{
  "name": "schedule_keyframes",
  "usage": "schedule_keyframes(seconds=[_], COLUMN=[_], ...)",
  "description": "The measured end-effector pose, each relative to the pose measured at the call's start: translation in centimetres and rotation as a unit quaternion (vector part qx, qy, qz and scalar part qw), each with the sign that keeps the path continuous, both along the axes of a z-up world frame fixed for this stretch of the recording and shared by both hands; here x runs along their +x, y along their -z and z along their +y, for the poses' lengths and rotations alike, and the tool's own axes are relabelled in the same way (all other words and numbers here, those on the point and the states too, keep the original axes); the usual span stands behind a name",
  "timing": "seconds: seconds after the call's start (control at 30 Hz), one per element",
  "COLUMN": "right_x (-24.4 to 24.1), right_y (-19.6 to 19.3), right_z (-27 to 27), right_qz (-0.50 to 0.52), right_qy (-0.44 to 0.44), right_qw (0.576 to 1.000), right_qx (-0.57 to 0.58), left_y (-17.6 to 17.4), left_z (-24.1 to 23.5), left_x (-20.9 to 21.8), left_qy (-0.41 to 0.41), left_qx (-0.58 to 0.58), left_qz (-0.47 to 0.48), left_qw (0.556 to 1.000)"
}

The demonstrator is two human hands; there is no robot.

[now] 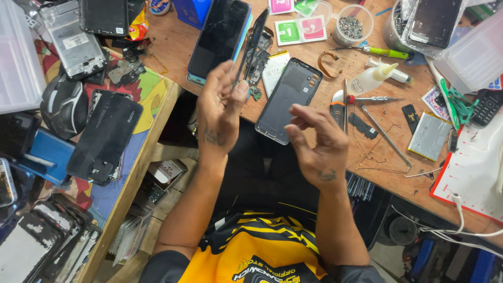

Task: The person removes the battery from a disassembled smartphone using a plastic pry tool and tweezers, then places the battery aside. They then pick up a blue phone back cover and a separate motherboard, and use a screwdriver to remove screws from the motherboard.

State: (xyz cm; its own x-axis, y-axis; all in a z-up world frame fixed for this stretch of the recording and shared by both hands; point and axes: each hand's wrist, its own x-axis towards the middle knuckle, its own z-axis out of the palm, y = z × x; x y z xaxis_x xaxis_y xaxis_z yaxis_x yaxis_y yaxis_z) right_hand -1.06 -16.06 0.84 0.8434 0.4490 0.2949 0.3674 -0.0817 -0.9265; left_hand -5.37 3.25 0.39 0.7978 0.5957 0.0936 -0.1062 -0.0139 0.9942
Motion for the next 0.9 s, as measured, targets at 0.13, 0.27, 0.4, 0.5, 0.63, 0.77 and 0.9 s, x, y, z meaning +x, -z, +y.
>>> schedule_keyframes(seconds=[0.13, 0.27, 0.4, 0.5, 0.63, 0.77, 0.9], right_x=[-1.5, -3.1, -4.2, -4.4, -4.4, -4.4, -4.4], right_y=[-1.0, -0.7, 0.5, 1.3, 2.3, 3.7, 4.0], right_z=[2.3, 4.8, 6.7, 7.2, 7.9, 8.4, 9.3], right_qz=[-0.073, -0.135, -0.148, -0.169, -0.199, -0.205, -0.029], right_qy=[-0.062, -0.074, -0.022, 0.010, 0.028, 0.068, 0.041], right_qw=[0.995, 0.988, 0.989, 0.986, 0.979, 0.976, 0.984], right_qx=[-0.027, -0.029, -0.011, -0.001, 0.018, 0.038, 0.172], left_y=[0.7, 1.1, 1.2, 1.4, 1.6, 1.3, 1.1], left_z=[-0.3, -0.5, -0.5, -0.3, 0.0, -0.2, -0.8], left_x=[-1.3, -2.3, -2.5, -2.7, -2.8, -2.9, -5.0], left_qy=[0.025, 0.040, 0.066, 0.083, 0.083, 0.040, -0.022], left_qx=[-0.031, -0.068, -0.110, -0.129, -0.133, -0.068, -0.083], left_qz=[0.000, -0.008, -0.027, -0.050, -0.087, -0.087, -0.132], left_qw=[0.999, 0.997, 0.991, 0.987, 0.984, 0.993, 0.988])
